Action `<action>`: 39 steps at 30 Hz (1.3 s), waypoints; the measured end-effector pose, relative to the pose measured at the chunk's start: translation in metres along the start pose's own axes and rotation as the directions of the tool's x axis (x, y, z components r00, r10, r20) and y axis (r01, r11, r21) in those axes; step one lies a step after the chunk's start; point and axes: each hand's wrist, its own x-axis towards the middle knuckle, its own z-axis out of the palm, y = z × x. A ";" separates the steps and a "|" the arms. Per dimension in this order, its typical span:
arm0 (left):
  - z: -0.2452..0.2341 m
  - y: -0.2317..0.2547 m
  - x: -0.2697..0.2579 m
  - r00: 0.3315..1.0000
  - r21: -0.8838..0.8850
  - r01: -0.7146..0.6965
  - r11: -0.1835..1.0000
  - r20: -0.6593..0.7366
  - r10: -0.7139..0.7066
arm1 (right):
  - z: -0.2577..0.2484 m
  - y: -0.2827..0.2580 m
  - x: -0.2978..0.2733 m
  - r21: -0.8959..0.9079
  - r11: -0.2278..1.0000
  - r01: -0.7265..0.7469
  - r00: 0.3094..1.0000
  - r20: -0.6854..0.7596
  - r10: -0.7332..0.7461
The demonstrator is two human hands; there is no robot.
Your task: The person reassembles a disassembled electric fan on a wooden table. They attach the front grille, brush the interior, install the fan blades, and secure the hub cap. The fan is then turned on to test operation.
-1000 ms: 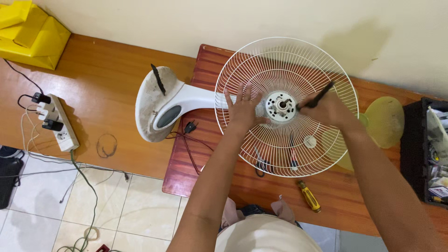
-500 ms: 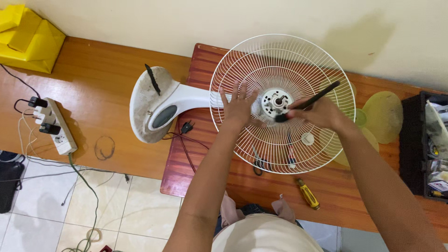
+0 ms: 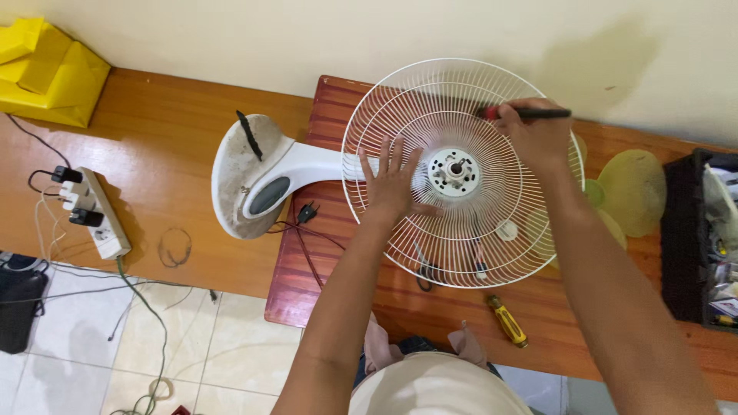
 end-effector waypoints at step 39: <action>-0.005 0.002 0.001 0.999 -0.085 0.024 0.996 -0.035 -0.027 | 0.040 0.030 0.045 0.088 0.977 0.192 0.979 0.047 -0.197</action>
